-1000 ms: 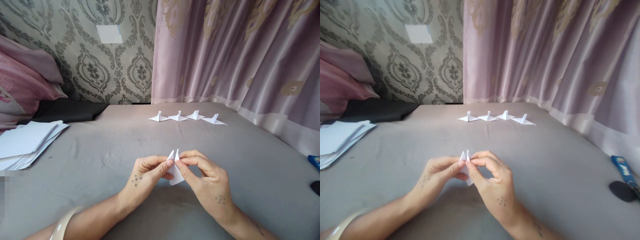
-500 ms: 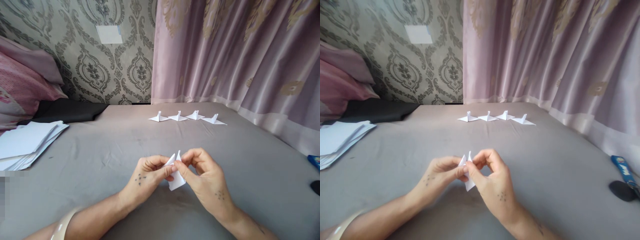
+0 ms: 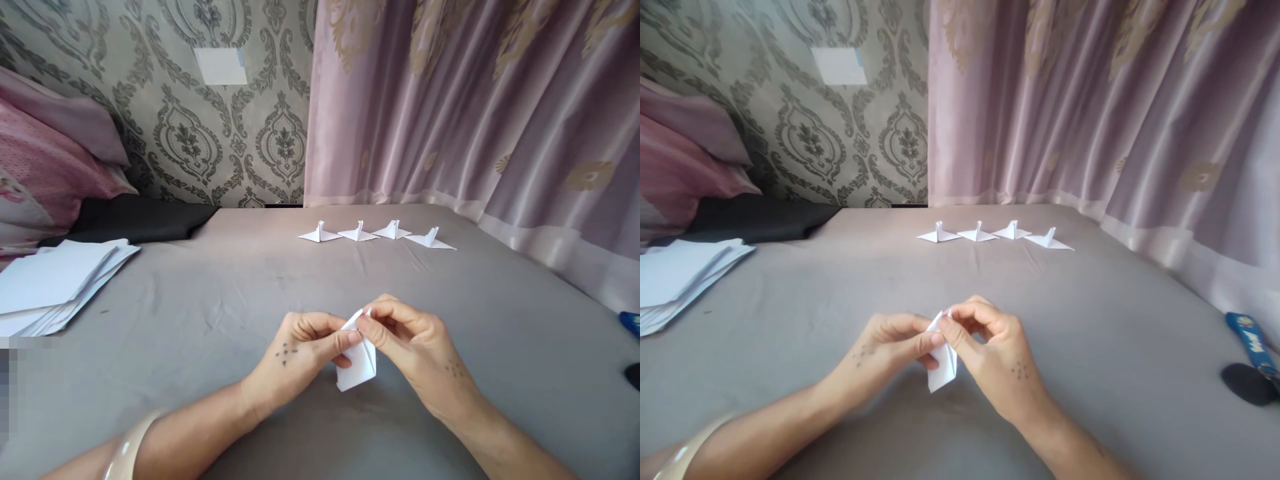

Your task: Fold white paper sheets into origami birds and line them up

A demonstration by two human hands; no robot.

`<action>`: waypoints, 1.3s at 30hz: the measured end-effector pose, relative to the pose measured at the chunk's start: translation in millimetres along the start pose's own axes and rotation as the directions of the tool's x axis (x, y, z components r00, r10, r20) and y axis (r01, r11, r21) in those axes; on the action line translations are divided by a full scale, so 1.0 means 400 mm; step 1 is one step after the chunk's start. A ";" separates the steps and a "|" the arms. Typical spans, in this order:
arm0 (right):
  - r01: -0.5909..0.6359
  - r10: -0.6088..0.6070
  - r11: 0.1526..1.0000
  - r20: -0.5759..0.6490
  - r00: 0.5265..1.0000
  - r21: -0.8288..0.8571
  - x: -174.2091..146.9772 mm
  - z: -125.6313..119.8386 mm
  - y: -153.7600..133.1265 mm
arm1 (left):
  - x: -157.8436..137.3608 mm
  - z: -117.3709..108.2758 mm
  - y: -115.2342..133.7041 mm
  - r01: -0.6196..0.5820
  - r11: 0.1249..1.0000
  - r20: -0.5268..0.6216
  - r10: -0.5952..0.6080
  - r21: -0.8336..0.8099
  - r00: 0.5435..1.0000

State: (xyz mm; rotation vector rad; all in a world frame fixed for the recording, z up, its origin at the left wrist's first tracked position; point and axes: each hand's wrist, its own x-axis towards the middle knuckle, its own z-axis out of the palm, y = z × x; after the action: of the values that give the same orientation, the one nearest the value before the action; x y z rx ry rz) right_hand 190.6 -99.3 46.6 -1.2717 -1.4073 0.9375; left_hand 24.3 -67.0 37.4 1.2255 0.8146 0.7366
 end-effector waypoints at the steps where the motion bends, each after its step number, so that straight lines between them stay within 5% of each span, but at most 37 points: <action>1: -0.001 0.001 1.000 0.015 1.000 -0.014 -0.001 0.001 -0.002 | -0.001 0.001 0.000 -0.006 1.000 0.002 0.006 0.012 1.000; 7: 0.122 -0.125 0.990 -0.051 0.991 -0.065 -0.009 0.006 -0.008 | -0.003 0.007 -0.004 -0.013 0.999 0.056 0.011 0.036 0.998; 11: 0.088 -0.090 0.994 -0.039 0.995 -0.059 -0.006 0.004 -0.006 | 0.000 0.011 -0.003 0.022 0.999 0.109 -0.019 -0.030 0.994; 15: 0.017 -0.016 1.000 -0.072 0.997 0.007 -0.007 -0.001 0.001 | 0.006 0.002 -0.003 -0.032 0.990 0.031 0.036 -0.140 0.999; 18: 0.062 -0.071 0.995 -0.120 0.990 -0.073 -0.016 0.009 0.009 | 0.009 -0.006 -0.005 -0.069 0.972 -0.036 0.062 -0.225 0.997; 25: 0.121 -0.130 0.983 -0.063 0.990 -0.137 -0.021 0.033 0.007 | 0.010 -0.015 -0.014 -0.126 0.970 -0.012 0.126 -0.206 0.992; 31: -0.064 0.064 0.998 0.037 0.997 0.008 -0.007 0.010 0.002 | 0.018 -0.023 -0.024 -0.107 0.987 -0.071 0.099 -0.120 0.993; 35: -0.265 0.240 0.954 0.177 0.955 0.140 0.007 0.004 0.019 | 0.030 -0.028 -0.032 -0.015 0.991 -0.093 0.002 -0.136 0.996; 39: -0.314 0.301 0.918 0.088 0.949 0.242 0.020 0.011 0.047 | 0.039 -0.034 -0.037 0.094 0.974 -0.072 -0.111 -0.206 0.991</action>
State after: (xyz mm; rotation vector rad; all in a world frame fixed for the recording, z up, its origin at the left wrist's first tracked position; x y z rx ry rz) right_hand 190.9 -88.1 29.0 -1.3012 -1.0965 1.3266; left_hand 21.6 -49.9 18.7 0.9691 0.8429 0.7706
